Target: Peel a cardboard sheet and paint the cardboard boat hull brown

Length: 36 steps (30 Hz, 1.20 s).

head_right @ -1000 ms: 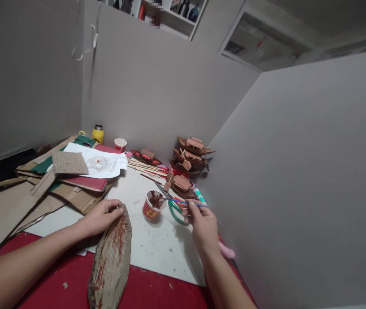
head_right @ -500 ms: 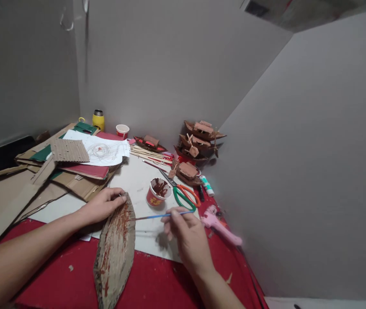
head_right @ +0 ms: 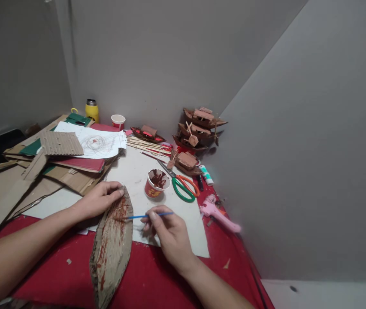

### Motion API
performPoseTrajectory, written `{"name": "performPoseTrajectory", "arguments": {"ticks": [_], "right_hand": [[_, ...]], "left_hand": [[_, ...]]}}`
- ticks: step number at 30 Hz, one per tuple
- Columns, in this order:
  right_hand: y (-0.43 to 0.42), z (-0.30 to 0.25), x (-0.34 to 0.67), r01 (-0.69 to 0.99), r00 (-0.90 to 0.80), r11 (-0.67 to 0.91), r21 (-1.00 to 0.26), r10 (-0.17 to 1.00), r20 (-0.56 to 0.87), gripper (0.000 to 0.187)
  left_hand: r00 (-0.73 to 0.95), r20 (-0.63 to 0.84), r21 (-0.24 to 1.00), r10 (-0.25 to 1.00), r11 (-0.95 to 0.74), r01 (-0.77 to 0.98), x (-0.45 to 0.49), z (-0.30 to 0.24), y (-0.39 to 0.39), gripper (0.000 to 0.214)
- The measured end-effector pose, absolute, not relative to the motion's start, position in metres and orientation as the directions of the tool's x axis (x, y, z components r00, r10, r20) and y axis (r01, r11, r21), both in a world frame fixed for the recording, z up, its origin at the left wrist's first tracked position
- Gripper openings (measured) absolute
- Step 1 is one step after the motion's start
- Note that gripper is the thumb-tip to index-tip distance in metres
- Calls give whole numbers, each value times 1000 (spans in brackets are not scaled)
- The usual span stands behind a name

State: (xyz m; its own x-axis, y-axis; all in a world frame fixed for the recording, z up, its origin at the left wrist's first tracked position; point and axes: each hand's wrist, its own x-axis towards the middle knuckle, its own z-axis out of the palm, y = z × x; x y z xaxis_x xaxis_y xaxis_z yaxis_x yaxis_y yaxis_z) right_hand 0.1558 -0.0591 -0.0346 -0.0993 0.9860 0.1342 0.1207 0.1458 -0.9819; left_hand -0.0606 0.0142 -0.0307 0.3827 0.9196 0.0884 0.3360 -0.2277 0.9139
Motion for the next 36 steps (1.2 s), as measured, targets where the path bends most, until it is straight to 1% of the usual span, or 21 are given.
{"name": "performPoseTrajectory", "arguments": {"ticks": [5,7,10,12,14,17,19,23,25,30,32,36], "right_hand": [[-64,-33,161,106,-249,91,-990,967,62,19],[-63,-33,162,120,-243,123,-985,966,91,19],[-61,-34,161,167,-191,215,-962,964,183,18],[-60,-35,161,192,-197,247,-950,958,209,18],[-61,-34,161,196,-234,243,-950,952,196,19],[-65,-31,162,177,-304,197,-964,943,137,22],[-66,-30,163,166,-316,186,-968,940,127,22],[-66,-31,164,179,-273,257,-950,941,203,18],[-65,-31,164,199,-280,287,-937,933,226,18],[-68,-29,163,229,-414,286,-930,894,173,20],[-69,-28,164,228,-435,295,-928,883,173,21],[-67,-28,166,249,-366,345,-905,899,242,19]], "left_hand": [[376,88,915,922,-224,335,-60,-30,14,24],[375,85,914,923,-222,340,-60,-31,14,24],[376,83,912,923,-222,345,-60,-33,15,25],[379,81,910,922,-223,349,-60,-34,15,25],[380,78,907,922,-224,357,-60,-34,15,25],[380,73,902,922,-224,370,-60,-33,15,23],[378,71,899,923,-223,376,-60,-32,15,23],[381,69,901,922,-221,372,-60,-33,15,23],[384,70,904,921,-221,366,-60,-33,15,23],[382,65,906,922,-215,365,-59,-32,15,23],[383,60,907,922,-211,365,-59,-31,14,23],[383,51,905,922,-205,373,-59,-31,14,24]]}}
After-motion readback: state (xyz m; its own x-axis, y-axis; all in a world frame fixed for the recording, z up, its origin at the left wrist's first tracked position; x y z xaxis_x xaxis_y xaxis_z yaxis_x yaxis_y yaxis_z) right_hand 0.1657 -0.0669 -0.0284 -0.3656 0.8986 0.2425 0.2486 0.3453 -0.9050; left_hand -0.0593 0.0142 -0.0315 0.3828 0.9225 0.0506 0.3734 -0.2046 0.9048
